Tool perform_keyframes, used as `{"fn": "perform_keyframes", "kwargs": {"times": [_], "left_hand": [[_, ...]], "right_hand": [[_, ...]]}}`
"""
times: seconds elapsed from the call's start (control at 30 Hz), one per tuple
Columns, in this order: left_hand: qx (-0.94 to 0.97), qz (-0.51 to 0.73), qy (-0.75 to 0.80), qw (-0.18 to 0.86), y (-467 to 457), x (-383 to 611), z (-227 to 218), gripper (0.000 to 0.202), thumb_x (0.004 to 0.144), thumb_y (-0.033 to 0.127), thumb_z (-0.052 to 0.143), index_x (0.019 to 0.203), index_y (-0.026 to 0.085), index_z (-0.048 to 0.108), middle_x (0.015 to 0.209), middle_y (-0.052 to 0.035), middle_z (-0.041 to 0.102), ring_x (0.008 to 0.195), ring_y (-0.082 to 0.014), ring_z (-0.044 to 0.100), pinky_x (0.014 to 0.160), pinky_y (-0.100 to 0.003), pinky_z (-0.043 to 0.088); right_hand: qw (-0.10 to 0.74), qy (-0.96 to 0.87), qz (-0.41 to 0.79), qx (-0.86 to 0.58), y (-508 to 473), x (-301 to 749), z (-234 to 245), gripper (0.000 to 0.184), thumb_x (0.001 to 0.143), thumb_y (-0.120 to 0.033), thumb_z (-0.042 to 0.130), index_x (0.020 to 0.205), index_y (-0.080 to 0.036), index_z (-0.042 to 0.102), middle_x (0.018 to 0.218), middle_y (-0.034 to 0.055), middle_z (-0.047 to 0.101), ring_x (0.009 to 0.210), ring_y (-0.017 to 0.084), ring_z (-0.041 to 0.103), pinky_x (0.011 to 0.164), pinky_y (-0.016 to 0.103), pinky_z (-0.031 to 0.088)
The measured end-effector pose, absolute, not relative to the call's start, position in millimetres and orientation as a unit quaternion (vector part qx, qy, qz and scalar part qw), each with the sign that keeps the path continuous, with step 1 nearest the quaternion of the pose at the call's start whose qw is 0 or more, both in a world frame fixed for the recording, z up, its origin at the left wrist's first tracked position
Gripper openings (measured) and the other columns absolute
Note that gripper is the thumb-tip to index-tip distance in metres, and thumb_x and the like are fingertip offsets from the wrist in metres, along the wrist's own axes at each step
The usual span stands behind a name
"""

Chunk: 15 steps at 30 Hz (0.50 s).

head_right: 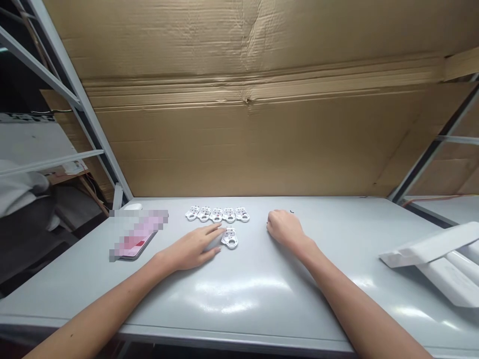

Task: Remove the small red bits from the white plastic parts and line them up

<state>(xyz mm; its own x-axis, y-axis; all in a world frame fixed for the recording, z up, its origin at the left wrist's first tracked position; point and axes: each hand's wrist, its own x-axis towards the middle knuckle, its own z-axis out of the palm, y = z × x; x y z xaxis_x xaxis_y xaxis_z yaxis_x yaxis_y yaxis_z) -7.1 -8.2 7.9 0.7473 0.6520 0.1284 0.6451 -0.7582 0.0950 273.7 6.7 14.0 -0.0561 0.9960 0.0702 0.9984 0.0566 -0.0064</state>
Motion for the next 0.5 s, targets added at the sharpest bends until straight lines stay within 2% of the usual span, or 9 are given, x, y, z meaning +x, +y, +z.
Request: {"fn": "perform_keyframes", "kwargs": {"times": [0.13,0.37,0.5], "left_hand": [[0.935,0.077,0.344,0.023,-8.3,-6.8,8.3,0.048,0.1,0.035,0.042,0.145,0.019,0.04,0.152,-0.0139,0.041,0.134,-0.0304,0.047,0.105,-0.042,0.043],[0.935,0.078,0.345,0.027,-8.4,-6.1,9.0,0.048,0.1,0.035,0.042,0.145,0.019,0.04,0.151,-0.0136,0.042,0.133,-0.0305,0.047,0.104,-0.041,0.043],[0.936,0.08,0.342,0.028,-8.2,-6.6,8.9,0.048,0.1,0.035,0.042,0.145,0.02,0.04,0.149,-0.013,0.045,0.131,-0.0299,0.049,0.103,-0.04,0.044]], "right_hand": [[0.048,-0.736,-0.013,-0.675,6.8,275.0,13.3,0.024,0.083,-0.006,0.041,0.072,-0.019,0.058,0.079,0.0073,0.063,0.068,0.019,0.051,0.054,0.029,0.024],[0.063,-0.738,-0.014,-0.672,8.6,276.7,14.1,0.027,0.084,-0.005,0.039,0.073,-0.019,0.059,0.081,0.0059,0.065,0.067,0.018,0.051,0.055,0.028,0.027],[0.087,-0.747,-0.001,-0.659,12.9,278.7,9.7,0.028,0.09,-0.009,0.04,0.092,-0.019,0.066,0.095,0.0072,0.071,0.078,0.02,0.059,0.06,0.027,0.033]]}}
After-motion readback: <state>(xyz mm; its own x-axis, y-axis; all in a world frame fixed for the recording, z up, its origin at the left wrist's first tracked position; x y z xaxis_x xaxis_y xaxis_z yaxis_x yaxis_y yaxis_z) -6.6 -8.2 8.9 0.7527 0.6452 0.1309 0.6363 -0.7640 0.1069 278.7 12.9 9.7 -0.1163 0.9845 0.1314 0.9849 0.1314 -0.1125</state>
